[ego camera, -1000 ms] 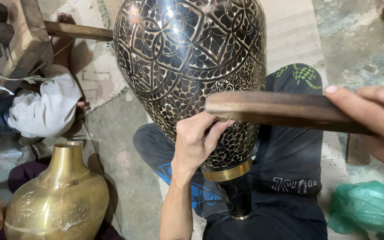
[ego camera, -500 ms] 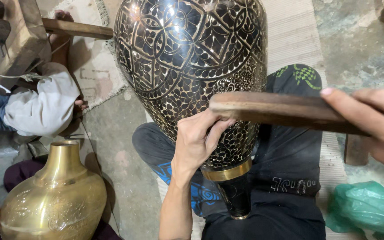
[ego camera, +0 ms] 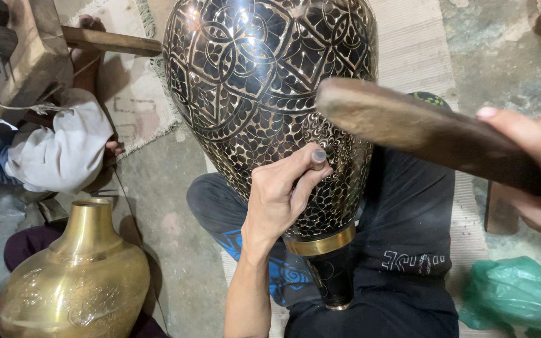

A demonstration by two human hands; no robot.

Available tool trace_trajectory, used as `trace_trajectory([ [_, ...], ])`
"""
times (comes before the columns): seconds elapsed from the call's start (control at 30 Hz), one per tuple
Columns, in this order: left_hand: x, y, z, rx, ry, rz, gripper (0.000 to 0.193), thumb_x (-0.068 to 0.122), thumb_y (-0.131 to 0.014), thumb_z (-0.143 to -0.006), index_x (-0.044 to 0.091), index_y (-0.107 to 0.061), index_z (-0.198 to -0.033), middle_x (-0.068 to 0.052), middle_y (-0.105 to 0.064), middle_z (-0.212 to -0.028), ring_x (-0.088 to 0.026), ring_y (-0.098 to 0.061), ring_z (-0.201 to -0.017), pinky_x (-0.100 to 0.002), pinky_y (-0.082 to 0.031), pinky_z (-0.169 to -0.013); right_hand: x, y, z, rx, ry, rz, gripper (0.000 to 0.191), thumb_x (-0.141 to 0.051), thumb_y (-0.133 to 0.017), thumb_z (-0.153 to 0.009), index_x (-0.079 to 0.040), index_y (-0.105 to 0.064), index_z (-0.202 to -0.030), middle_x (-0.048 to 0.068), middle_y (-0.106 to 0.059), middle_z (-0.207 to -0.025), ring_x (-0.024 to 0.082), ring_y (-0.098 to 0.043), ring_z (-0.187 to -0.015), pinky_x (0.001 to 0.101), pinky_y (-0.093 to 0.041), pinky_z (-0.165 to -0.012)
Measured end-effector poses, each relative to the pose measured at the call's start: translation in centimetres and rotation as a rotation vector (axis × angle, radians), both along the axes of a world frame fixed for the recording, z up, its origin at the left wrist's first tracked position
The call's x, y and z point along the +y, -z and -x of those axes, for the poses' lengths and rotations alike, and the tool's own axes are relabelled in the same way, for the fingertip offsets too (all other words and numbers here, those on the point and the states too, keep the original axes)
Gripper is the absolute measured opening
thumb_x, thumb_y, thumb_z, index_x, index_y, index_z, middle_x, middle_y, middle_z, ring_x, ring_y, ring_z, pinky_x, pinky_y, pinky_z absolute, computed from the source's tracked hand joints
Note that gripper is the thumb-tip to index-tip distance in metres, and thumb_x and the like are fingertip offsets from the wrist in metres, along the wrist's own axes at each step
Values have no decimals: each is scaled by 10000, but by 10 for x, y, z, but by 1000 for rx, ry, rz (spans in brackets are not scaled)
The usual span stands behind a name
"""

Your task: The person sits cross-legged on the floor with a large patterned brass vase on their lap, holding a small chisel against the surface and striking it with a wooden mallet to carve decorative patterns. They reposition the chisel across different areas of the vase and at the end handle and check the chisel tip by hand.

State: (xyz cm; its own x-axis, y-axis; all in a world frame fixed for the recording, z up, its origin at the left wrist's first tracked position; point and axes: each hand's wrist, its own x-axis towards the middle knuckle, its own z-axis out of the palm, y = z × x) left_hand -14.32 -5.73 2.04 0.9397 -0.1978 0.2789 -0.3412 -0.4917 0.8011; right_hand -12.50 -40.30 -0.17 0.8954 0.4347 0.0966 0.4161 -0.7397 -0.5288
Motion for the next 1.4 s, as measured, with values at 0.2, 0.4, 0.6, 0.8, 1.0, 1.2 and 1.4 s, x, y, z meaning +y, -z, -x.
trace_trajectory([
  [0.2, 0, -3, 0, 41, 21, 11, 180, 33, -744, -958, 19, -666, -1119, -84, -727, -922, -208, -760, -800, -306, -595, -713, -3, 10, 1, 12, 34, -97, 781, 57, -810, -716, -58, -579, -1453, 139, -642, -987, 235, -654, -801, 329, -521, -696],
  [0.4, 1, -5, -2, 27, 27, -11, 189, 29, -749, -944, 23, -668, -1114, -93, -727, -923, -217, -750, -792, -306, -587, -703, -12, 20, 3, 59, -3, -15, 784, 43, -830, -716, -46, -578, -1454, 151, -655, -996, 215, -668, -774, 338, -540, -713],
  [0.6, 2, -1, 0, 11, 43, -25, 191, 42, -764, -945, 39, -671, -1111, -84, -719, -893, -200, -737, -779, -302, -575, -699, -17, 21, 9, -41, -77, 137, 834, 29, -842, -663, -23, -570, -1450, 176, -677, -997, 262, -668, -795, 394, -528, -753],
  [0.8, 15, -3, -8, 42, -205, 199, 128, -37, -725, -979, 24, -702, -1089, -21, -767, -870, -22, -561, -634, -169, -407, -513, -5, 18, 21, 108, 131, -157, 784, 54, -707, -708, 14, -543, -1473, 164, -642, -1009, 254, -665, -836, 378, -529, -769],
  [1.0, 22, -14, -20, 107, -23, 165, 294, -10, -800, -921, 23, -650, -1172, -32, -757, -929, -17, -641, -746, -167, -452, -587, 36, 16, 33, 181, 345, 128, 571, -24, -752, -878, -139, -648, -1428, 126, -696, -944, 255, -694, -699, 358, -561, -674],
  [1.2, 14, -22, -35, 157, 280, -26, 413, 69, -780, -947, 55, -572, -1303, -70, -729, -908, -146, -759, -825, -260, -587, -707, 49, 27, 47, 202, 384, -31, 724, -91, -787, -753, -156, -600, -1450, 115, -723, -1141, 287, -712, -754, 388, -560, -681],
  [1.4, 19, -26, -48, 198, 400, -124, 364, 112, -782, -949, 94, -619, -1274, -53, -630, -795, -208, -621, -632, -312, -507, -624, 42, 25, 47, 201, 319, 77, 804, -72, -836, -694, -137, -610, -1462, 113, -729, -1039, 282, -716, -765, 376, -564, -673],
])
